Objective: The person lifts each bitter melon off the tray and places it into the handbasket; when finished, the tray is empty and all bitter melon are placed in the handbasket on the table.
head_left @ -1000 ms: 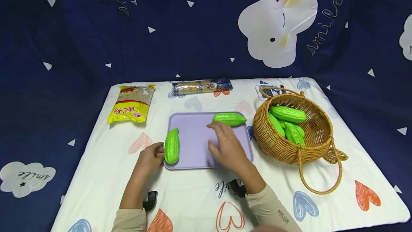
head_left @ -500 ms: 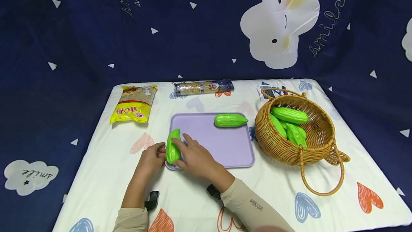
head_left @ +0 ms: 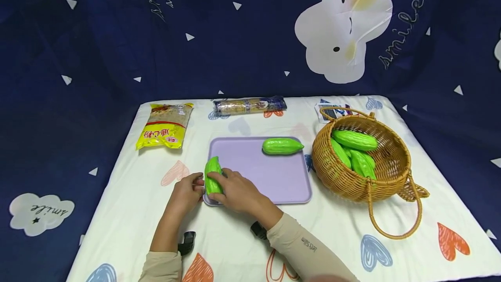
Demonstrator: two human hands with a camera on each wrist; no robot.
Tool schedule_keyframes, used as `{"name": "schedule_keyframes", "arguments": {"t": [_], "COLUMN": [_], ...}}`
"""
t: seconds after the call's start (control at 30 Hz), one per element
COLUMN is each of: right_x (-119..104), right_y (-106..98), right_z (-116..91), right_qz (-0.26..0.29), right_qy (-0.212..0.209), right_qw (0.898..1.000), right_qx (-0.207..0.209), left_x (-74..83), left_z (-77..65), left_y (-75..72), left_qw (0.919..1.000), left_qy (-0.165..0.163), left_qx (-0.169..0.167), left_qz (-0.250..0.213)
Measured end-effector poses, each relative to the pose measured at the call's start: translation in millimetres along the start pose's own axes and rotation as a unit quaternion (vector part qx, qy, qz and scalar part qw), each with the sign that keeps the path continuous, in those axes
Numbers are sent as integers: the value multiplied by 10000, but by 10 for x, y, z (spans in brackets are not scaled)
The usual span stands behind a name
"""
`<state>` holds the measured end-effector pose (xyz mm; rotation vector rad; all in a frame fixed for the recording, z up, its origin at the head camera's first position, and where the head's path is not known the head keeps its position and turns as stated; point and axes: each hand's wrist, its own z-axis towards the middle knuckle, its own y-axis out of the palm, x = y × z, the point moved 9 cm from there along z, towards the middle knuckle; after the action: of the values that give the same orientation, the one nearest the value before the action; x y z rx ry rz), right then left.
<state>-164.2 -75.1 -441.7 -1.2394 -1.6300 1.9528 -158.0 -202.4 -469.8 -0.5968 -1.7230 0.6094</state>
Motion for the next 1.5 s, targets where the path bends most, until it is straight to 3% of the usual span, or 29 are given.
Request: {"name": "schedule_keyframes", "arguments": {"t": [0.2, 0.43, 0.63, 0.73, 0.83, 1.0, 1.07, 1.13, 1.23, 1.33, 1.5], "right_x": [50, 137, 304, 493, 742, 1170, 1329, 1490, 1705, 1878, 2008], "right_y": [-43, -111, -591, -982, -1385, -1925, -2048, -2103, -2092, -2005, -1904], "right_z": [42, -3, -238, -453, -737, -1336, -1565, -1751, -1919, -1978, -1995], "right_qz": [266, 530, 839, 997, 1061, 930, 818, 707, 590, 541, 432], "right_qy": [174, 470, 500, 747, 1143, 1875, 2219, 2618, 3118, 3467, 3628], "right_qw": [9986, 9956, 9842, 9688, 9455, 8867, 8641, 8476, 8384, 8411, 8471], "right_qx": [415, 617, 1476, 2142, 2860, 4123, 4444, 4561, 4432, 4116, 3861], "left_x": [2, -4, -20, -20, -24, -38, -45, -43, -37, -34, -44], "left_z": [23, 31, 32, 38, 44, 40, 37, 32, 27, 25, 30], "left_y": [15, 44, 53, 50, 45, 44, 41, 31, 16, 8, 40], "left_qw": [9999, 9996, 9993, 9993, 9991, 9990, 9991, 9994, 9996, 9998, 9996], "left_qy": [-71, -188, -242, -278, -327, -333, -314, -274, -216, -154, -194], "left_qx": [-20, -89, -84, -91, -101, -138, -132, -106, -86, -83, -143], "left_qz": [-69, -213, -259, -234, -238, -270, -253, -208, -170, -97, -173]}}
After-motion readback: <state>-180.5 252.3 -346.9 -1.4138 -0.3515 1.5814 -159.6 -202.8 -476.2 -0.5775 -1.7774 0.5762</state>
